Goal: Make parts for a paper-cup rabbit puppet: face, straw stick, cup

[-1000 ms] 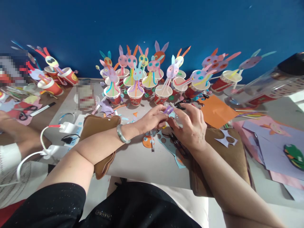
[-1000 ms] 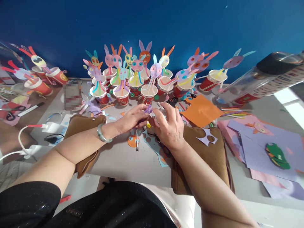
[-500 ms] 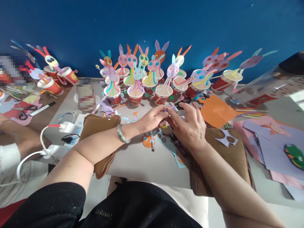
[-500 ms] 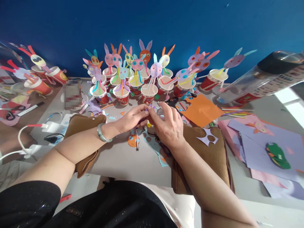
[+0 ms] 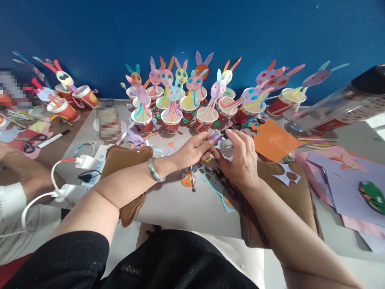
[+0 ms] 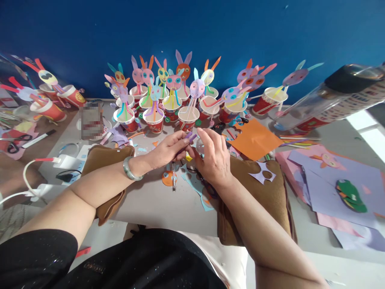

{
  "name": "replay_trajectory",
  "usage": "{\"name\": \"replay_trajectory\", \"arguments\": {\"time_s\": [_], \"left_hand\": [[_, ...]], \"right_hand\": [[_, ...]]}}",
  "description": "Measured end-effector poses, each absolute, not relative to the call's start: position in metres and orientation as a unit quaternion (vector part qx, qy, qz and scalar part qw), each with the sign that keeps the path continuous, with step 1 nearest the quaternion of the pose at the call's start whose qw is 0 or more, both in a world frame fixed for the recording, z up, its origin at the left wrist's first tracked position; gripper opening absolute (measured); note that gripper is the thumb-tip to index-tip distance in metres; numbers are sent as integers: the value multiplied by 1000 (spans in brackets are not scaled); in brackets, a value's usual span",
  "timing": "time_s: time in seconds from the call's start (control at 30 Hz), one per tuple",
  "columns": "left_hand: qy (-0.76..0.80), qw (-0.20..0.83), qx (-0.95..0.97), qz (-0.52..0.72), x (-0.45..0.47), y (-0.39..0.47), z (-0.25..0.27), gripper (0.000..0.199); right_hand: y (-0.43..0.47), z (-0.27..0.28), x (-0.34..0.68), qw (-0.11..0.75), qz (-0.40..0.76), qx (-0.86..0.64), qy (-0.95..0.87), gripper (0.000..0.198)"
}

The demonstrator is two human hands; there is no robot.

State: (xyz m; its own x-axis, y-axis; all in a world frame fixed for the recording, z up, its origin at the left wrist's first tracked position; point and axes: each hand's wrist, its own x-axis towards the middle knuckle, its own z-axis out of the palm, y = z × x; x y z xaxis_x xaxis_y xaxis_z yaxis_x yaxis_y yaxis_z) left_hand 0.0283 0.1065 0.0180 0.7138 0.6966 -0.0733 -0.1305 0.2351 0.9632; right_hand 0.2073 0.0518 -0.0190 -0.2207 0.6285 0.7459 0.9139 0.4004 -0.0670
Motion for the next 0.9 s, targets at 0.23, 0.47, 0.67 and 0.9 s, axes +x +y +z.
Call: {"name": "replay_trajectory", "arguments": {"time_s": [0.23, 0.47, 0.67, 0.9], "left_hand": [[282, 718, 569, 283, 28, 108, 19, 24], [296, 720, 560, 282, 28, 112, 14, 20], [288, 706, 567, 313, 25, 114, 18, 17], [285, 705, 566, 320, 23, 116, 13, 18]], "right_hand": [[55, -24, 211, 415, -109, -519, -739, 70], [55, -16, 211, 440, 16, -553, -707, 56], [57, -17, 217, 472, 146, -552, -672, 54], [59, -22, 222, 487, 159, -567, -645, 27]]}}
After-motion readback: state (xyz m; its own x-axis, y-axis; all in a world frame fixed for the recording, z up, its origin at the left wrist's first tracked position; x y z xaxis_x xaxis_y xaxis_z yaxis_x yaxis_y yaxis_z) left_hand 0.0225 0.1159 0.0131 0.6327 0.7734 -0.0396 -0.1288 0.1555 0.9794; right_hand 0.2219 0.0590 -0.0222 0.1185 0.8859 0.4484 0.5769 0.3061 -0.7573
